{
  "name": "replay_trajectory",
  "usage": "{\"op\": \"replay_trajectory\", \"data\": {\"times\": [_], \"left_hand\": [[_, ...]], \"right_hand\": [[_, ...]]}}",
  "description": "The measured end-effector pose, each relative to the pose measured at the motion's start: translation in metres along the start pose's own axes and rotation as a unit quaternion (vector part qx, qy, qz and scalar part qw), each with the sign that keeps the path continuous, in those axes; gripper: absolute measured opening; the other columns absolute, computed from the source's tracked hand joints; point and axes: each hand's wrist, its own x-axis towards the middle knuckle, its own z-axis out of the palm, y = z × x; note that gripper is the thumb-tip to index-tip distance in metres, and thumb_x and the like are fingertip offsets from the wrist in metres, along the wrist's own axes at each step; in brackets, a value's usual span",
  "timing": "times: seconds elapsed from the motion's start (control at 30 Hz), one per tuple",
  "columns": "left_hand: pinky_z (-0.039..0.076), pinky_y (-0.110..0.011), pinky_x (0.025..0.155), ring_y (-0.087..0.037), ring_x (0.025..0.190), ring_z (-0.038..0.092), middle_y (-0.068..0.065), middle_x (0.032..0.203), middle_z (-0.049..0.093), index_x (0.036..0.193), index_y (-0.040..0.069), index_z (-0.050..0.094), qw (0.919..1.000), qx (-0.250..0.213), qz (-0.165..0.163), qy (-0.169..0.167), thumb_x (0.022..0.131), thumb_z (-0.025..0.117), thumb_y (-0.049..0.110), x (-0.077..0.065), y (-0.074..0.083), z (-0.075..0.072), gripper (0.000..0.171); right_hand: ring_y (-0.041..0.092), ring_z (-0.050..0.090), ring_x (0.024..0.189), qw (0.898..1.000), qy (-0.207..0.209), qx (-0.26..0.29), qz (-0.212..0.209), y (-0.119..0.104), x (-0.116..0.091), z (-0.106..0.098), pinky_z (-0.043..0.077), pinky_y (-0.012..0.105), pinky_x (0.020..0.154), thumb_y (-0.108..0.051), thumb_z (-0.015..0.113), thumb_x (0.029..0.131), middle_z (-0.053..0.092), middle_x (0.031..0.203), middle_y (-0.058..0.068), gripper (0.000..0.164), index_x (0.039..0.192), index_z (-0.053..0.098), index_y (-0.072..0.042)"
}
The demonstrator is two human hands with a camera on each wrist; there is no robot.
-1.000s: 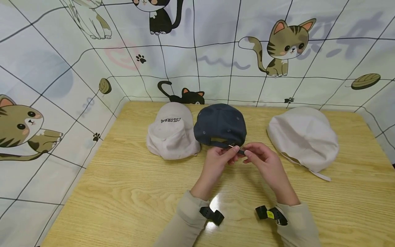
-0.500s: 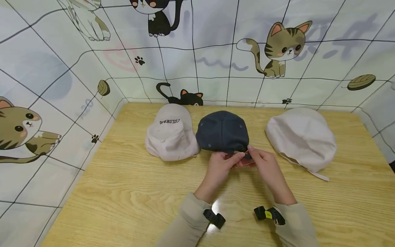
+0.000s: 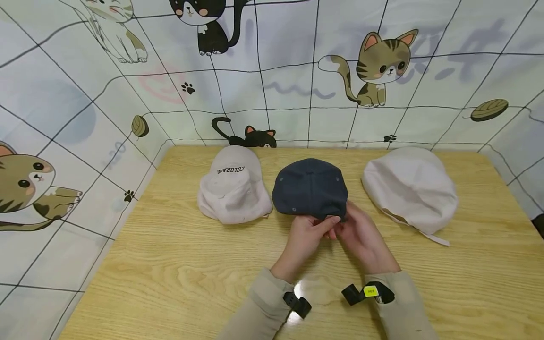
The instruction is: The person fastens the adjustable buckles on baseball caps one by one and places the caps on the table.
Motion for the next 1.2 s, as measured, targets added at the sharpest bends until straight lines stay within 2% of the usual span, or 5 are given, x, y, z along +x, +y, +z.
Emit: {"op": "replay_trajectory", "data": {"times": [0.43, 0.63, 0.73, 1.0, 1.2], "left_hand": [[0.045, -0.045, 0.079, -0.014, 0.085, 0.057, 0.001, 0.092, 0.060, 0.108, 0.006, 0.056, 0.9918, -0.119, -0.037, 0.029, 0.086, 0.059, 0.018, 0.007, -0.003, -0.021, 0.025], [0.038, -0.044, 0.090, -0.019, 0.093, 0.056, -0.003, 0.098, 0.060, 0.115, 0.008, 0.052, 0.9141, -0.404, -0.022, 0.032, 0.092, 0.049, 0.023, 0.012, -0.010, -0.038, 0.027], [0.042, -0.037, 0.086, -0.019, 0.091, 0.057, -0.004, 0.099, 0.062, 0.112, 0.008, 0.056, 0.8966, -0.440, -0.032, 0.042, 0.092, 0.048, 0.028, 0.013, -0.012, -0.045, 0.029], [0.048, -0.035, 0.075, -0.022, 0.101, 0.055, -0.011, 0.123, 0.050, 0.132, 0.016, 0.037, 0.9237, -0.349, -0.136, 0.080, 0.086, 0.058, 0.033, 0.015, -0.014, -0.054, 0.053], [0.044, -0.040, 0.084, -0.023, 0.109, 0.050, -0.006, 0.128, 0.041, 0.142, 0.026, 0.010, 0.9539, -0.206, -0.177, 0.129, 0.083, 0.060, 0.040, 0.019, -0.011, -0.060, 0.078]], "right_hand": [[0.015, 0.058, 0.075, 0.995, 0.044, 0.072, -0.057, -0.009, -0.007, -0.008, 0.049, 0.027, 0.068, -0.010, 0.041, 0.096, 0.059, 0.092, 0.005, 0.026, 0.121, 0.045, -0.009], [0.010, 0.046, 0.052, 0.996, 0.068, 0.046, -0.043, -0.019, -0.010, -0.016, 0.039, 0.023, 0.048, -0.012, 0.043, 0.095, 0.056, 0.075, 0.000, 0.015, 0.110, 0.043, -0.012], [0.010, 0.051, 0.056, 0.995, 0.092, 0.013, -0.018, -0.019, -0.012, -0.018, 0.042, 0.023, 0.049, -0.015, 0.044, 0.095, 0.058, 0.079, -0.001, 0.026, 0.120, 0.039, -0.013], [0.010, 0.057, 0.066, 0.991, 0.122, -0.039, -0.036, -0.022, -0.011, -0.016, 0.046, 0.022, 0.049, -0.017, 0.043, 0.095, 0.052, 0.107, -0.001, 0.060, 0.143, 0.006, -0.013], [0.009, 0.052, 0.081, 0.981, 0.157, -0.103, -0.043, -0.024, -0.007, -0.014, 0.043, 0.019, 0.060, -0.023, 0.046, 0.094, 0.039, 0.125, 0.002, 0.058, 0.142, 0.016, -0.011]]}}
